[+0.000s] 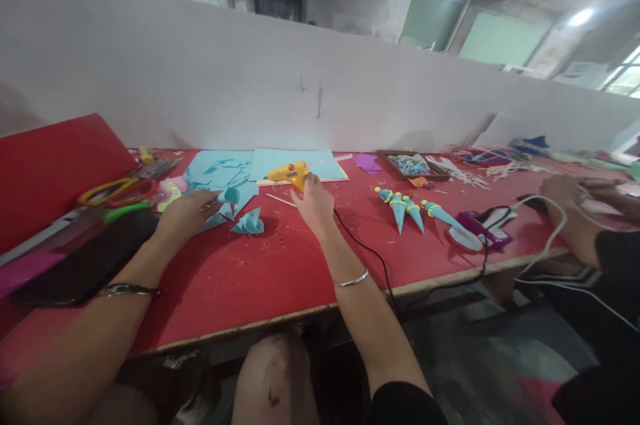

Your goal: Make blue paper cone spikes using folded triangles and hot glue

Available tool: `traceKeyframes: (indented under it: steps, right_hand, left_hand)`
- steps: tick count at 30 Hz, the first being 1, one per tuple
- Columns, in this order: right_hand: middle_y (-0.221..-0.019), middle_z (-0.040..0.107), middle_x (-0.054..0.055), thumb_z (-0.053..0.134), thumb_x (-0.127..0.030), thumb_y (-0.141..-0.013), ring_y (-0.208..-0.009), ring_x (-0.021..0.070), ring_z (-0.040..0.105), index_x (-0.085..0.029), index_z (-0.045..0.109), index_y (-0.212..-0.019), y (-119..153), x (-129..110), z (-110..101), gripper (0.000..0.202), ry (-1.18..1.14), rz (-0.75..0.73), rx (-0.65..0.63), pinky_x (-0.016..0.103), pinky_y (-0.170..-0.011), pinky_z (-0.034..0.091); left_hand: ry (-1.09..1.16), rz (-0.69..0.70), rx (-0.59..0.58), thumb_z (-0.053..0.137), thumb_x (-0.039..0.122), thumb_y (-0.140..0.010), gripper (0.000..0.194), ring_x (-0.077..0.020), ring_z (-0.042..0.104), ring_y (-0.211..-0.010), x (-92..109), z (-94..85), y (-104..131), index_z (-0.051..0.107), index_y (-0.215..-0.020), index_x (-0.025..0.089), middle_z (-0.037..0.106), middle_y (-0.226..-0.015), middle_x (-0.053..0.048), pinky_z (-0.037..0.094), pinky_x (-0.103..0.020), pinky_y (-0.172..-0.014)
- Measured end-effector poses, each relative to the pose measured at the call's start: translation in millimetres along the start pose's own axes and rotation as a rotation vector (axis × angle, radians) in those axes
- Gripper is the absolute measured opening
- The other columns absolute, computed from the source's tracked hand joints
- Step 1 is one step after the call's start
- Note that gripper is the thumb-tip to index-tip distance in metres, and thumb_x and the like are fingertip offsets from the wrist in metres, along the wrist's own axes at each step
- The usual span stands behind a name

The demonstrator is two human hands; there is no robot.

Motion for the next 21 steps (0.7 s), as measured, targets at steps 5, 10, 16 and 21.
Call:
traceKeyframes:
  steps: [5, 10, 16, 21]
  right_hand:
    - [-0.103, 0.064, 0.013, 0.045, -0.04, -0.085, -0.093, 0.0236, 0.063, -0.016, 0.05, -0.114, -7.7, 42.4, -4.0, 0.038, 0.046, 0.226, -0.021, 0.032, -0.073, 0.047]
    - [-0.104, 0.064, 0.015, 0.047, -0.038, -0.082, -0.096, 0.027, 0.062, -0.016, 0.057, -0.109, -6.5, 94.5, -15.1, 0.036, 0.036, 0.476, 0.013, 0.035, -0.075, 0.046]
    - [-0.106, 0.062, 0.022, 0.042, -0.028, -0.082, -0.095, 0.0302, 0.061, -0.009, 0.051, -0.118, 5.9, 132.2, -30.5, 0.042, -0.045, 0.671, 0.118, 0.037, -0.071, 0.044]
    - [-0.103, 0.06, 0.027, 0.045, -0.027, -0.079, -0.093, 0.0311, 0.06, -0.004, 0.056, -0.111, 10.9, 136.6, -27.6, 0.041, -0.084, 0.649, 0.055, 0.038, -0.07, 0.04]
  left_hand:
    - [0.001, -0.025, 0.001, 0.039, 0.035, -0.085, 0.035, -0.0223, 0.062, -0.089, -2.8, 0.7, -0.1, 0.061, -0.107, 0.018, 0.068, -0.102, -0.009, 0.041, -0.027, -0.064]
    - [0.003, -0.017, 0.015, 0.04, 0.036, -0.084, 0.033, -0.0215, 0.062, -0.085, -2.9, 0.5, -0.6, 0.063, -0.1, 0.02, 0.069, -0.095, -0.009, 0.039, -0.027, -0.061]
    - [0.003, -0.036, 0.002, 0.039, 0.038, -0.084, 0.037, -0.0224, 0.062, -0.084, -4.1, 1.0, 0.3, 0.062, -0.105, 0.018, 0.068, -0.098, -0.01, 0.039, -0.028, -0.061]
    - [0.005, -0.042, 0.012, 0.038, 0.041, -0.084, 0.038, -0.0225, 0.062, -0.082, -4.5, 1.2, -0.2, 0.063, -0.101, 0.018, 0.068, -0.096, -0.01, 0.039, -0.028, -0.061]
Point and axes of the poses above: each hand's wrist, its own y-axis away from the middle knuckle, its own z-axis out of the palm, x = y × z, the point moved 7 cm from there along -y, towards the middle knuckle
